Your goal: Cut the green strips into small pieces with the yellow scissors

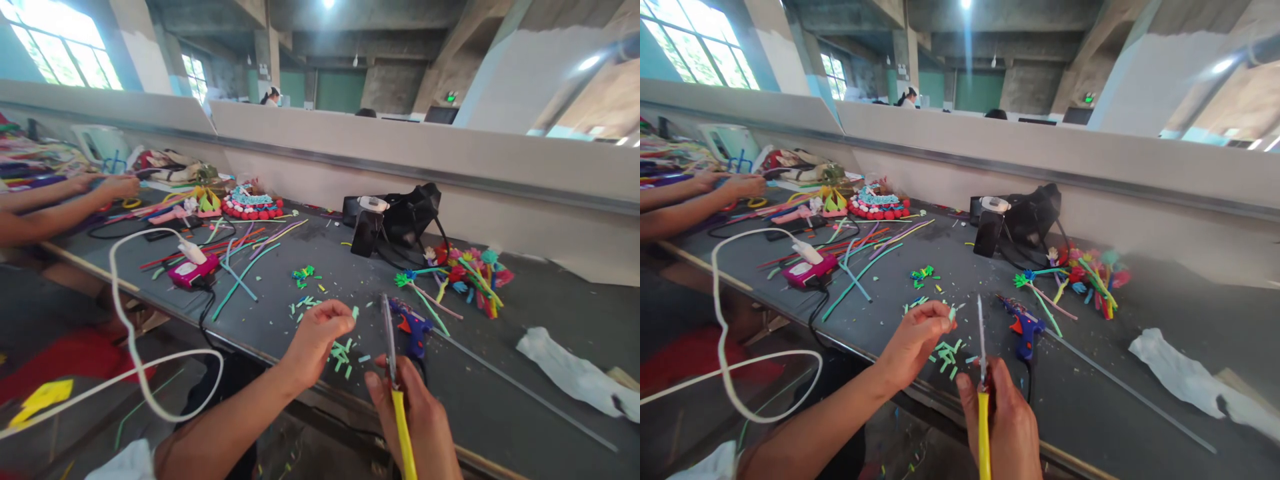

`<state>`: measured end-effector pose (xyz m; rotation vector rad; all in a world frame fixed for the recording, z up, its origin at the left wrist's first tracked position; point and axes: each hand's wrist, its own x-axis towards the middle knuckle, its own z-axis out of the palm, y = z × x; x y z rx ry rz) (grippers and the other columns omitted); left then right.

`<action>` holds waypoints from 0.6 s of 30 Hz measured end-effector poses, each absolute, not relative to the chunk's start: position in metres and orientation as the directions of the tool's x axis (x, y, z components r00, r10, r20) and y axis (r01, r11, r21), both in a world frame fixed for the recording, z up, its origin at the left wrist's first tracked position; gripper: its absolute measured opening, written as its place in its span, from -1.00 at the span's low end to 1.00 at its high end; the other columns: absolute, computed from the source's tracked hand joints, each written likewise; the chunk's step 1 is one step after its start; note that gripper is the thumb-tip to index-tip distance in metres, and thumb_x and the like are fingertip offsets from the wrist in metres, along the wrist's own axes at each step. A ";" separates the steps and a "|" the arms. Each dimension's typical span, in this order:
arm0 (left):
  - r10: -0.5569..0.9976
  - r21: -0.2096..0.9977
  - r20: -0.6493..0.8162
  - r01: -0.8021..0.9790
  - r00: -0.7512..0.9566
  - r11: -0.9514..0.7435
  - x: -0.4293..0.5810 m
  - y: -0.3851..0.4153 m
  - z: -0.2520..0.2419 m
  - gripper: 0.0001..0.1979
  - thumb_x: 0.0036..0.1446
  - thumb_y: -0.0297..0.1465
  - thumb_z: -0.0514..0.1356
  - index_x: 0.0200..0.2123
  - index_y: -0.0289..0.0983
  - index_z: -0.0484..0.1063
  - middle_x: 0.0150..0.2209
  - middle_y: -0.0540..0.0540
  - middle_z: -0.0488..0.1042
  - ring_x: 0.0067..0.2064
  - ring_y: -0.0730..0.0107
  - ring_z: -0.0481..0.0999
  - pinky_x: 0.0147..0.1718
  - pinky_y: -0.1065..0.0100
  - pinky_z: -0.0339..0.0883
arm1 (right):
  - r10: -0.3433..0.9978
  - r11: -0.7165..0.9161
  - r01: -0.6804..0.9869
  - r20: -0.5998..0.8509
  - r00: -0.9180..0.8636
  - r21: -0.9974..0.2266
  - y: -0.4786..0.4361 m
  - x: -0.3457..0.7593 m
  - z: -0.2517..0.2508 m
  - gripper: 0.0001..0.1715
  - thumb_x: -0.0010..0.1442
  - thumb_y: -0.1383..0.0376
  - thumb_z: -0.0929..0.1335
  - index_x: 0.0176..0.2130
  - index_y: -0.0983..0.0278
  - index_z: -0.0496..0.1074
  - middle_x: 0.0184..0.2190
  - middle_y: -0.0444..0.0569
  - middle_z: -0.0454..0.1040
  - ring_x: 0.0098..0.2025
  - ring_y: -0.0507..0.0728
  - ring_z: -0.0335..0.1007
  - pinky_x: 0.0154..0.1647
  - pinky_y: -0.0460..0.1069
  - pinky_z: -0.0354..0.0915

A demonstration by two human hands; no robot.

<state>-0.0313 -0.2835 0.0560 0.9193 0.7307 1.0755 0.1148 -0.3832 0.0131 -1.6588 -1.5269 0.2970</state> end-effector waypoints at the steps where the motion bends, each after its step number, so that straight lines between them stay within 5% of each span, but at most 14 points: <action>1: 0.956 0.856 -0.064 -0.477 0.285 0.199 -0.031 -0.283 0.056 -0.90 -0.16 -0.43 0.31 -0.51 -0.28 0.44 -0.52 0.05 0.37 -0.39 0.48 0.32 -0.29 0.41 0.17 | 0.905 0.103 0.742 0.372 0.206 -0.662 -0.384 0.113 0.011 -0.62 0.26 -0.05 0.31 -0.23 0.20 0.41 -0.56 -0.18 0.45 -0.61 0.02 0.40 -0.56 -0.15 0.28; 7: 0.948 0.721 -0.060 -0.644 0.312 0.257 -0.026 -0.289 0.055 -0.90 -0.06 -0.43 0.32 -0.48 -0.29 0.44 -0.45 0.00 0.45 -0.35 0.46 0.39 -0.25 0.39 0.25 | 0.921 0.043 0.823 0.342 0.187 -0.567 -0.387 0.100 0.006 -0.55 0.30 -0.11 0.25 -0.18 0.18 0.42 -0.51 -0.13 0.44 -0.53 0.08 0.39 -0.45 -0.09 0.27; 18: 0.947 0.715 -0.048 -0.651 0.318 0.255 -0.024 -0.292 0.055 -0.92 -0.05 -0.47 0.31 -0.47 -0.30 0.45 -0.46 0.00 0.48 -0.37 0.48 0.41 -0.28 0.42 0.28 | 0.919 0.089 0.814 0.363 0.155 -0.574 -0.383 0.103 0.000 -0.62 0.32 -0.04 0.26 -0.27 0.19 0.40 -0.55 -0.17 0.40 -0.58 0.04 0.33 -0.52 -0.13 0.20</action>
